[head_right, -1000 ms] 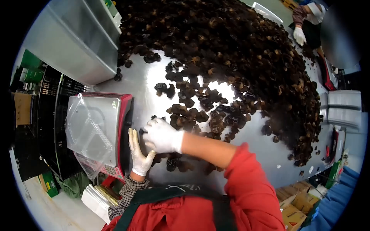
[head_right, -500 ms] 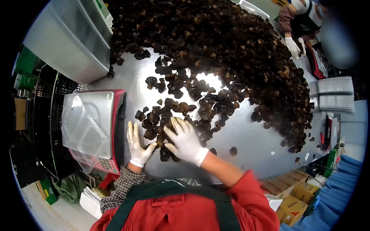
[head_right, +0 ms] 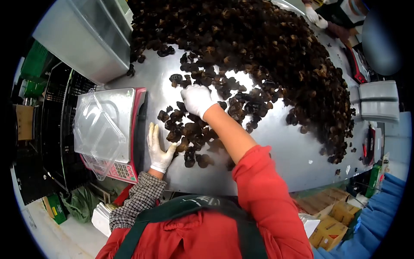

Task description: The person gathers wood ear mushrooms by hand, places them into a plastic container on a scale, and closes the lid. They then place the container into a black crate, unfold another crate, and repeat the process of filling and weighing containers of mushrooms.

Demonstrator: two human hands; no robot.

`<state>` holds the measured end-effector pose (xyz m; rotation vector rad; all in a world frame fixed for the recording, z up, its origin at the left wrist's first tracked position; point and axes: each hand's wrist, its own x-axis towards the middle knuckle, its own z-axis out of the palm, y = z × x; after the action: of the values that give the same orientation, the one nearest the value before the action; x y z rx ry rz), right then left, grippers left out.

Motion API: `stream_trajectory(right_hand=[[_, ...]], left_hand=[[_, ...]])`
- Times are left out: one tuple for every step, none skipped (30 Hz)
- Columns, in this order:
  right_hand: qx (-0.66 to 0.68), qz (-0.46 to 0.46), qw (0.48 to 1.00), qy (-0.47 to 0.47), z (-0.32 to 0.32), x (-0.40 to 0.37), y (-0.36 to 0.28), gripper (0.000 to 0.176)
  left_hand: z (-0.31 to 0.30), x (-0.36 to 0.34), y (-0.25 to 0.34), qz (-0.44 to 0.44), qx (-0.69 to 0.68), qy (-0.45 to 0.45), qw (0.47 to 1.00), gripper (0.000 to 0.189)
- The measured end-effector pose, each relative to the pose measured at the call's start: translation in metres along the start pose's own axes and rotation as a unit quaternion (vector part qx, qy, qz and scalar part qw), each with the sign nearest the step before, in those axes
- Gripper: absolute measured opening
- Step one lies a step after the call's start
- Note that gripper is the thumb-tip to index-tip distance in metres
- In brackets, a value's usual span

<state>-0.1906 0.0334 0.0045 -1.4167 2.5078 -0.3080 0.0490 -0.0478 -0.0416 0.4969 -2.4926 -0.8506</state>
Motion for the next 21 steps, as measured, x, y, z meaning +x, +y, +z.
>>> stream_trajectory(right_hand=[[0.157, 0.038, 0.985, 0.06, -0.009, -0.01, 0.001, 0.014], [0.287, 0.055, 0.944, 0.152, -0.014, -0.019, 0.004, 0.016], [0.392, 0.099, 0.902, 0.151, -0.031, -0.035, 0.007, 0.016], [0.491, 0.143, 0.846, 0.151, -0.052, -0.058, 0.012, 0.016], [0.454, 0.148, 0.859, 0.187, -0.068, -0.088, 0.018, 0.016], [0.414, 0.15, 0.87, 0.222, -0.082, -0.124, 0.026, 0.016], [0.387, 0.183, 0.876, 0.222, -0.091, -0.168, 0.033, 0.015], [0.338, 0.255, 0.887, 0.183, -0.1, -0.213, 0.037, 0.014], [0.325, 0.282, 0.886, 0.175, -0.096, -0.263, 0.046, 0.012], [0.331, 0.317, 0.874, 0.16, -0.094, -0.313, 0.047, 0.011], [0.33, 0.392, 0.846, 0.145, -0.095, -0.353, 0.037, 0.013], [0.267, 0.47, 0.839, 0.061, -0.056, -0.449, 0.058, 0.016], [0.142, 0.521, 0.841, 0.015, -0.043, -0.48, 0.051, 0.021], [-0.05, 0.472, 0.88, -0.029, -0.041, -0.49, 0.042, 0.023], [0.034, 0.463, 0.884, 0.062, -0.039, -0.482, 0.04, 0.024], [0.118, 0.446, 0.874, 0.153, -0.036, -0.46, 0.037, 0.025], [0.197, 0.433, 0.858, 0.196, -0.037, -0.425, 0.032, 0.023], [0.177, 0.377, 0.886, 0.205, -0.039, -0.388, 0.026, 0.02], [0.169, 0.335, 0.902, 0.212, -0.042, -0.344, 0.017, 0.022], [0.1, 0.28, 0.933, 0.203, -0.026, -0.307, 0.018, 0.029], [0.092, 0.193, 0.948, 0.238, -0.007, -0.27, 0.019, 0.039]], left_hand=[[0.0, 0.0, 0.0, 0.001, -0.007, 0.003, 1.0, 0.092], [-0.001, 0.0, 0.0, 0.002, 0.001, 0.007, 1.0, 0.092], [-0.001, 0.001, 0.002, -0.008, -0.008, 0.008, 1.0, 0.092], [-0.002, 0.001, 0.004, -0.017, -0.019, 0.007, 1.0, 0.092], [-0.001, 0.001, 0.003, -0.003, -0.008, 0.007, 1.0, 0.091], [-0.001, 0.001, 0.003, -0.004, -0.009, 0.004, 1.0, 0.089], [-0.001, 0.0, 0.002, -0.003, -0.006, 0.002, 1.0, 0.089], [0.0, 0.0, 0.0, -0.002, -0.003, 0.001, 1.0, 0.088], [0.0, 0.001, 0.002, 0.0, -0.002, 0.001, 1.0, 0.087], [0.0, 0.001, 0.002, 0.005, -0.003, 0.002, 1.0, 0.087], [-0.001, 0.002, 0.002, 0.003, 0.005, -0.003, 1.0, 0.087], [0.002, 0.003, 0.004, 0.006, 0.01, -0.014, 1.0, 0.087], [0.003, 0.004, 0.002, 0.018, 0.017, -0.019, 1.0, 0.088], [0.003, 0.004, 0.001, 0.02, 0.013, -0.022, 0.999, 0.089], [0.004, 0.004, 0.0, 0.022, 0.011, -0.022, 0.999, 0.089], [0.004, 0.004, 0.0, 0.023, 0.011, -0.022, 0.999, 0.089], [0.003, 0.003, 0.0, 0.021, 0.011, -0.026, 0.999, 0.089], [0.003, 0.004, 0.002, 0.019, 0.011, -0.028, 0.999, 0.089], [0.002, 0.005, 0.002, 0.016, 0.012, -0.028, 0.999, 0.089], [0.001, 0.005, 0.003, 0.015, 0.014, -0.029, 0.999, 0.089], [0.001, 0.005, 0.003, 0.014, 0.017, -0.03, 0.999, 0.089]])
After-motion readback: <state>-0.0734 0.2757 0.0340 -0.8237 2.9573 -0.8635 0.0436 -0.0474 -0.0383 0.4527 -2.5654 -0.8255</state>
